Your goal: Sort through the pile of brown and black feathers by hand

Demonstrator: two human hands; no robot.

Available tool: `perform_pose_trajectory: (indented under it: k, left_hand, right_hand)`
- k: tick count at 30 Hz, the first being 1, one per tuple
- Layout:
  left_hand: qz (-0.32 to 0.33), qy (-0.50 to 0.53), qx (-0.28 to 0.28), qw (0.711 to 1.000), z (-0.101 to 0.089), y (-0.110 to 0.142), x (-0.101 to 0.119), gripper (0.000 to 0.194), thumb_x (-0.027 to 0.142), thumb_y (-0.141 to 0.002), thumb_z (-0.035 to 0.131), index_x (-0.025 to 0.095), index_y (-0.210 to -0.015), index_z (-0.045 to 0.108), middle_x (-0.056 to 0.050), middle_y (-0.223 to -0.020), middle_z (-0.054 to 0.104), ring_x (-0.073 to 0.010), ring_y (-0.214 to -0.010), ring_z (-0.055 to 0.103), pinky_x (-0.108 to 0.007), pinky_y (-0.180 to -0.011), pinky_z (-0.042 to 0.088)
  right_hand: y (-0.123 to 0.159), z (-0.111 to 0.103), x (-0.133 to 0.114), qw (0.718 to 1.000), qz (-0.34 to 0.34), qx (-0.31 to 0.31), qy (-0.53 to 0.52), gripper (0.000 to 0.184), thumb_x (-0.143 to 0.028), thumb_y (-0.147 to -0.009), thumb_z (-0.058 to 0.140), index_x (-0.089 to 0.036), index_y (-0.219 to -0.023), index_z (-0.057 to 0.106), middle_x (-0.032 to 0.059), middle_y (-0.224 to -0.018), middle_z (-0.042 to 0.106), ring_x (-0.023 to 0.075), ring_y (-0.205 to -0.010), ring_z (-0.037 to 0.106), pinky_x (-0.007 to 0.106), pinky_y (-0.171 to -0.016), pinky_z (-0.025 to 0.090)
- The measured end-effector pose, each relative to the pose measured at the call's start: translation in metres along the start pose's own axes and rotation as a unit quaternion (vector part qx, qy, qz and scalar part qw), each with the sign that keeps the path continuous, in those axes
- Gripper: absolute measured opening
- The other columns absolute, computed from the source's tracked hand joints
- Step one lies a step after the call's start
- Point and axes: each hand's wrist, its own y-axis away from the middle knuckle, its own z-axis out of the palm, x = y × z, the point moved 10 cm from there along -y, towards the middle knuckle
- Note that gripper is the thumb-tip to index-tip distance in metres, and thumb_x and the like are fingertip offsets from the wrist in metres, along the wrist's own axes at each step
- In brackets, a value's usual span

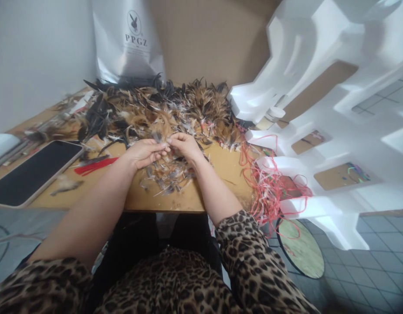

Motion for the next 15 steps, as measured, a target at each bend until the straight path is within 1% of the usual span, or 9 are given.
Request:
perform_pose_trajectory:
  k: [3,5,7,9,11,15]
  left_hand:
    - [0.001,-0.003,-0.009,1.0,0.002,0.0,0.0,0.004,0.006,-0.071,0.067,0.003,-0.07,0.069,-0.017,-0.073,0.07,-0.0091,-0.051,0.062,-0.011,-0.043,0.046]
    - [0.004,-0.012,-0.009,1.0,0.003,0.0,-0.001,0.005,0.007,-0.072,0.066,0.003,-0.07,0.069,-0.018,-0.075,0.071,-0.0093,-0.052,0.063,-0.011,-0.043,0.045]
    - [0.009,-0.032,-0.004,0.999,0.003,0.001,0.0,0.007,0.008,-0.072,0.066,0.004,-0.068,0.069,-0.017,-0.072,0.071,-0.0085,-0.051,0.062,-0.011,-0.043,0.045]
    - [0.019,-0.056,0.004,0.998,0.002,0.002,0.003,0.009,0.011,-0.072,0.067,0.005,-0.066,0.069,-0.014,-0.065,0.069,-0.0077,-0.047,0.059,-0.012,-0.044,0.045]
    - [0.027,-0.077,0.012,0.997,0.002,0.003,0.006,0.011,0.015,-0.072,0.069,0.007,-0.064,0.069,-0.012,-0.059,0.067,-0.0075,-0.045,0.058,-0.012,-0.043,0.044]
    - [0.026,-0.118,0.028,0.992,0.001,0.006,0.01,0.013,0.02,-0.069,0.073,0.01,-0.062,0.068,-0.01,-0.053,0.065,-0.0087,-0.042,0.057,-0.014,-0.04,0.042]
  right_hand:
    - [-0.002,0.0,0.001,1.0,-0.019,0.009,0.001,0.029,-0.039,-0.061,0.073,-0.016,-0.07,0.058,-0.005,-0.057,0.056,0.0044,-0.048,0.045,0.017,-0.047,0.037]
    - [-0.002,-0.001,0.0,0.999,-0.034,0.026,0.011,0.027,-0.038,-0.062,0.071,-0.016,-0.07,0.058,-0.0046,-0.059,0.057,0.0045,-0.049,0.046,0.017,-0.047,0.037]
    - [-0.002,-0.002,-0.001,0.998,-0.046,0.044,0.022,0.026,-0.037,-0.063,0.071,-0.016,-0.069,0.058,-0.0046,-0.059,0.056,0.0045,-0.049,0.046,0.017,-0.046,0.036]
    - [-0.002,-0.002,0.0,0.998,-0.043,0.046,0.02,0.027,-0.038,-0.062,0.072,-0.016,-0.07,0.058,-0.005,-0.059,0.056,0.0042,-0.048,0.045,0.017,-0.046,0.036]
    - [-0.002,0.0,0.003,0.999,-0.021,0.028,-0.002,0.03,-0.04,-0.061,0.073,-0.017,-0.074,0.059,-0.0053,-0.057,0.056,0.0044,-0.047,0.045,0.017,-0.046,0.036]
    - [-0.002,0.008,0.01,0.997,0.025,-0.037,-0.059,0.04,-0.045,-0.055,0.077,-0.017,-0.079,0.061,-0.0034,-0.061,0.06,0.0061,-0.051,0.05,0.018,-0.049,0.039]
